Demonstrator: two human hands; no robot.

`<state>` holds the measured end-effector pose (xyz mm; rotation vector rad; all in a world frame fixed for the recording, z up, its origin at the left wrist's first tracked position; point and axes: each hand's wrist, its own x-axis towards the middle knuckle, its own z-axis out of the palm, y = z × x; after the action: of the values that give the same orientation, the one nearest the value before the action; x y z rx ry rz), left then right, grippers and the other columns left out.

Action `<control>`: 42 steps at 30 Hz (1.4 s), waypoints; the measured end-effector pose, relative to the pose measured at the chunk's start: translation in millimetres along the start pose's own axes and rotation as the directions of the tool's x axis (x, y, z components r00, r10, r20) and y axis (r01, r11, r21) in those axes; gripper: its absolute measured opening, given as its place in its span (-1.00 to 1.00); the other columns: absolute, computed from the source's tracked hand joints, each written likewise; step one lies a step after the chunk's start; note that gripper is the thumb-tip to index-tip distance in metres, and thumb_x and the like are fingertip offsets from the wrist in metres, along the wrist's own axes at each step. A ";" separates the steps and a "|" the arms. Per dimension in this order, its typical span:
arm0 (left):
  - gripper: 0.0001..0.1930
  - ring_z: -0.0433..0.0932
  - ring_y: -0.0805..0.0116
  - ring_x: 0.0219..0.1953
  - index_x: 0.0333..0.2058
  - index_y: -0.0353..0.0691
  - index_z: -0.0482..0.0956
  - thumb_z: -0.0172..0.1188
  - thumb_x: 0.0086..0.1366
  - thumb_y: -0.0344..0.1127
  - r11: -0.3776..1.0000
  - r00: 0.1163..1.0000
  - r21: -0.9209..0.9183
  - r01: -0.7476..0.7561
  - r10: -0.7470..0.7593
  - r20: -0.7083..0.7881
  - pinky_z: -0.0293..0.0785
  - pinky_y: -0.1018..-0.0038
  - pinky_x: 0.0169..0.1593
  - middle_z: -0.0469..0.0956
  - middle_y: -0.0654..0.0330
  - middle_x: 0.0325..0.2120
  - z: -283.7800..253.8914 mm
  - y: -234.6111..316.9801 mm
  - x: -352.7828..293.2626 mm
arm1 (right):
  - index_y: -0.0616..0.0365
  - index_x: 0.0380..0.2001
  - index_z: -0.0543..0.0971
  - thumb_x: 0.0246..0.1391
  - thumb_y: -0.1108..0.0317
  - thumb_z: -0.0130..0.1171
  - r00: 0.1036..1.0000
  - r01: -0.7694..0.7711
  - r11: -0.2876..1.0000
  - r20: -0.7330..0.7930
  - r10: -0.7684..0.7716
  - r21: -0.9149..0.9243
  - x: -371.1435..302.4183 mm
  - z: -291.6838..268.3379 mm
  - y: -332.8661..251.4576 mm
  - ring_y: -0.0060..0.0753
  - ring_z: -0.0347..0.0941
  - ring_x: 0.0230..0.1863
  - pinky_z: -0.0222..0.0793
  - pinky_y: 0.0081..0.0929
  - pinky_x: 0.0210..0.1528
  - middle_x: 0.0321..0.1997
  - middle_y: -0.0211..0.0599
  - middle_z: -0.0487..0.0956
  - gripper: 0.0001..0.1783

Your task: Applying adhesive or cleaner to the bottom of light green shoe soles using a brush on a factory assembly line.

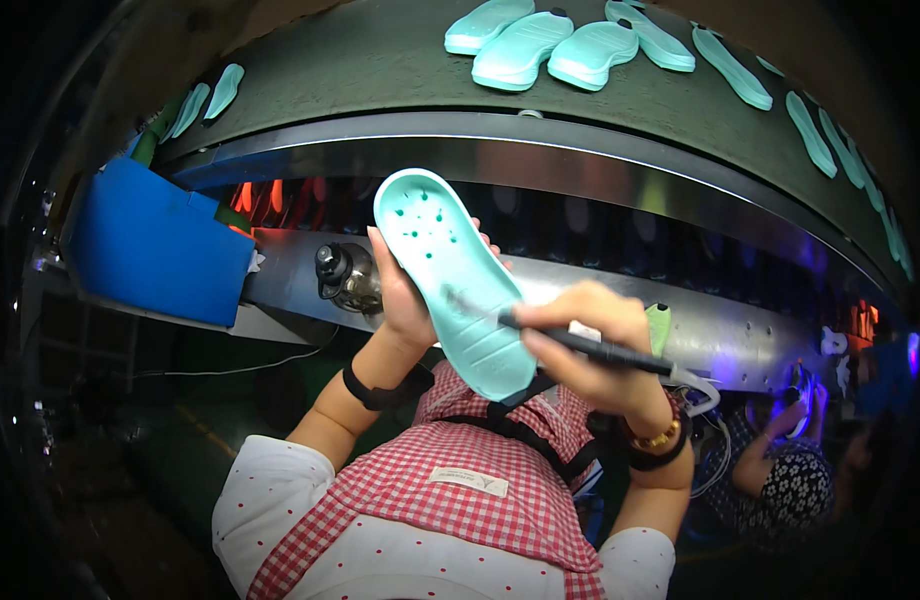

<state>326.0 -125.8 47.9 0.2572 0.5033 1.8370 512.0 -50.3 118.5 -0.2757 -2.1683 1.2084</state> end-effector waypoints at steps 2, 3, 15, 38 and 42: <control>-0.01 0.40 0.08 -0.14 -0.05 -0.37 0.26 -0.41 -0.04 0.55 0.989 0.988 -0.133 0.059 -0.039 0.152 0.25 0.10 0.04 0.41 0.00 -0.22 15.7 -2.9 -2.7 | 0.17 -0.41 0.58 -0.28 0.54 0.23 0.998 0.062 0.997 -0.026 -0.060 0.050 9.5 12.6 13.4 -0.37 0.50 -0.41 0.37 -0.53 -0.33 -0.44 -0.24 0.56 -0.77; -0.01 0.38 0.11 -0.12 -0.09 -0.37 0.27 -0.40 -0.06 0.56 0.989 0.977 -0.133 0.058 -0.029 0.213 0.24 0.11 0.05 0.39 0.02 -0.22 12.6 -1.4 3.2 | 0.17 -0.41 0.58 -0.30 0.54 0.26 0.997 0.071 0.997 0.025 -0.071 -0.005 9.3 16.4 0.0 -0.35 0.50 -0.41 0.37 -0.52 -0.33 -0.45 -0.24 0.56 -0.76; -0.10 0.41 0.03 -0.12 -0.02 -0.25 0.26 -0.36 -0.01 0.50 0.982 0.970 -0.124 -0.146 0.167 0.180 0.28 0.09 0.04 0.41 -0.03 -0.20 3.1 23.7 10.1 | 0.27 -0.41 0.56 -0.30 0.60 0.24 0.964 0.080 0.976 0.233 -0.127 0.201 -16.9 5.4 7.2 -0.39 0.50 -0.34 0.37 -0.54 -0.29 -0.34 -0.15 0.57 -0.76; -0.31 0.37 0.03 -0.03 0.11 -0.30 0.12 -0.32 0.22 0.17 0.991 0.979 -0.074 -0.113 0.124 0.159 0.24 0.10 0.09 0.32 -0.05 -0.03 36.9 -9.6 -29.3 | 0.33 -0.29 0.45 -0.06 0.54 0.05 0.894 -0.190 0.534 -0.080 0.442 0.824 -32.3 49.3 23.7 -0.28 0.43 -0.12 0.33 -0.35 -0.01 -0.18 -0.05 0.49 -0.81; -0.30 0.38 0.01 -0.04 0.10 -0.34 0.12 -0.28 0.20 0.17 1.000 0.978 -0.004 -0.023 0.024 0.208 0.24 0.10 0.09 0.31 -0.08 -0.03 23.4 0.8 -23.6 | 0.34 -0.34 0.51 -0.13 0.60 0.09 0.959 -0.261 0.733 0.082 0.272 0.628 -27.6 31.8 3.0 -0.37 0.44 -0.18 0.31 -0.50 -0.06 -0.22 -0.10 0.51 -0.80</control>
<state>342.6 -143.3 70.6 0.4514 0.3539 1.8083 513.5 -83.3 92.2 -0.3033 -1.6025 2.0166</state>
